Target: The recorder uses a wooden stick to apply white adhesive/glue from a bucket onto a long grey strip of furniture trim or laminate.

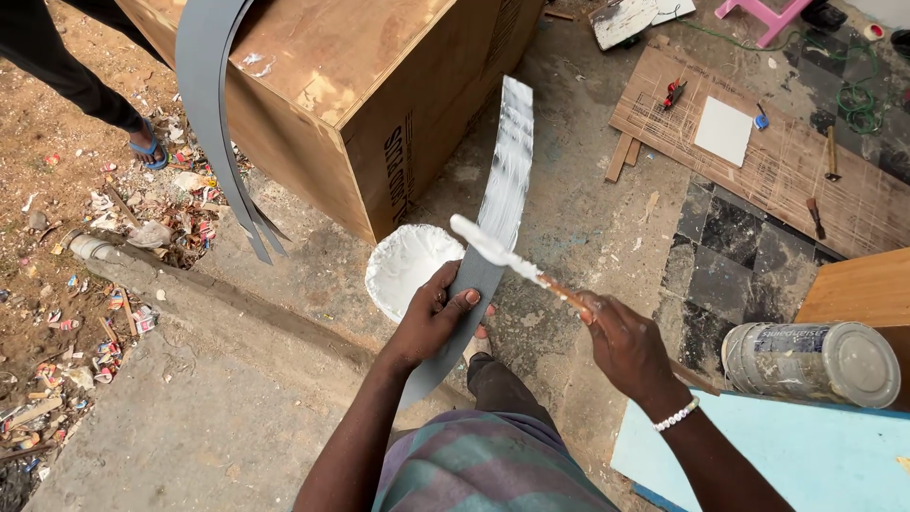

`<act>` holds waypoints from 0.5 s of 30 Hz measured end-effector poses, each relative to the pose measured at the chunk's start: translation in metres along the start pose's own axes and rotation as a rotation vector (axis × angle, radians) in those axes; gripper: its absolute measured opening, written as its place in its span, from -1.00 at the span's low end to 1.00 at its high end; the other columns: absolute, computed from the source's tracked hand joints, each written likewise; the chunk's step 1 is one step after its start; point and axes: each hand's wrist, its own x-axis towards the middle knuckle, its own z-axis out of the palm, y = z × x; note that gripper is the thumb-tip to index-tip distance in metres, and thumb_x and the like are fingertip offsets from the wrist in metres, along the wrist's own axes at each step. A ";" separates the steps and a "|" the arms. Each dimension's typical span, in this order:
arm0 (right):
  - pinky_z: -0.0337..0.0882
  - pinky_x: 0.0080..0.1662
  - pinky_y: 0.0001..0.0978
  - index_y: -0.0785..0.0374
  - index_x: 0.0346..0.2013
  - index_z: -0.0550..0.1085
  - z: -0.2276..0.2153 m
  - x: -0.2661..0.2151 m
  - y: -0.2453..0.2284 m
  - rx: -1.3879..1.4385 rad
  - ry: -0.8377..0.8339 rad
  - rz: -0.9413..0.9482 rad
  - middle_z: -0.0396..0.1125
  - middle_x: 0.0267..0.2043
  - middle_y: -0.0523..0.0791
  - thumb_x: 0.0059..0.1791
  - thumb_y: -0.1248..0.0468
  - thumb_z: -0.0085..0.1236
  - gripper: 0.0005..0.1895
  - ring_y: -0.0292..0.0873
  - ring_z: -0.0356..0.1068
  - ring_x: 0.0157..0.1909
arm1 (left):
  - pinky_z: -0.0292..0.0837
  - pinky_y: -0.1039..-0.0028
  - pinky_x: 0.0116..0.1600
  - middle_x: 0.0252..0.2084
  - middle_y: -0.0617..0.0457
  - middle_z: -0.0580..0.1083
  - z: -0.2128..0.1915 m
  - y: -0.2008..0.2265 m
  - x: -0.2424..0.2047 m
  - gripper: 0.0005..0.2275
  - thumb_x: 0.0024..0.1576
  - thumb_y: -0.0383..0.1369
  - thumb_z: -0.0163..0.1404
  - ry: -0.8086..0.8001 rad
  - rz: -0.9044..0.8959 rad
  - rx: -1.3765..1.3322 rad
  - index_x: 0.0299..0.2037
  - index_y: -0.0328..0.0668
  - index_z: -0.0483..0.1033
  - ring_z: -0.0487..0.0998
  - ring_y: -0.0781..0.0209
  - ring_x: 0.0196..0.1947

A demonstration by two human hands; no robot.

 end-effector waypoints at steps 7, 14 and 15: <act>0.46 -0.34 -0.33 0.32 0.14 0.46 0.012 0.014 -0.008 0.318 0.079 0.156 0.45 -0.20 0.00 0.12 0.28 -0.02 -0.69 -0.10 0.45 -0.33 | 0.68 0.41 -0.17 -0.02 -0.14 0.50 0.004 -0.004 0.003 -0.58 0.29 -0.42 -0.11 -0.009 0.023 -0.087 0.35 -0.39 0.19 0.61 0.25 -0.14; 0.52 -0.22 -0.44 0.29 0.37 0.34 0.033 0.006 -0.024 0.216 0.281 0.033 0.33 0.00 -0.01 0.16 0.32 -0.07 -0.54 -0.19 0.44 -0.12 | 0.63 0.41 -0.18 -0.13 -0.23 0.55 0.007 0.011 0.004 -0.61 0.33 -0.36 -0.10 -0.012 -0.007 -0.003 0.32 -0.39 0.25 0.62 0.14 -0.28; 0.52 -0.22 -0.44 0.29 0.37 0.34 0.033 -0.010 -0.024 0.216 0.282 0.029 0.33 0.00 -0.01 0.16 0.32 -0.07 -0.54 -0.19 0.44 -0.12 | 0.63 0.41 -0.18 -0.13 -0.23 0.55 0.007 0.013 0.005 -0.61 0.33 -0.36 -0.10 -0.011 -0.003 -0.003 0.32 -0.39 0.25 0.62 0.14 -0.28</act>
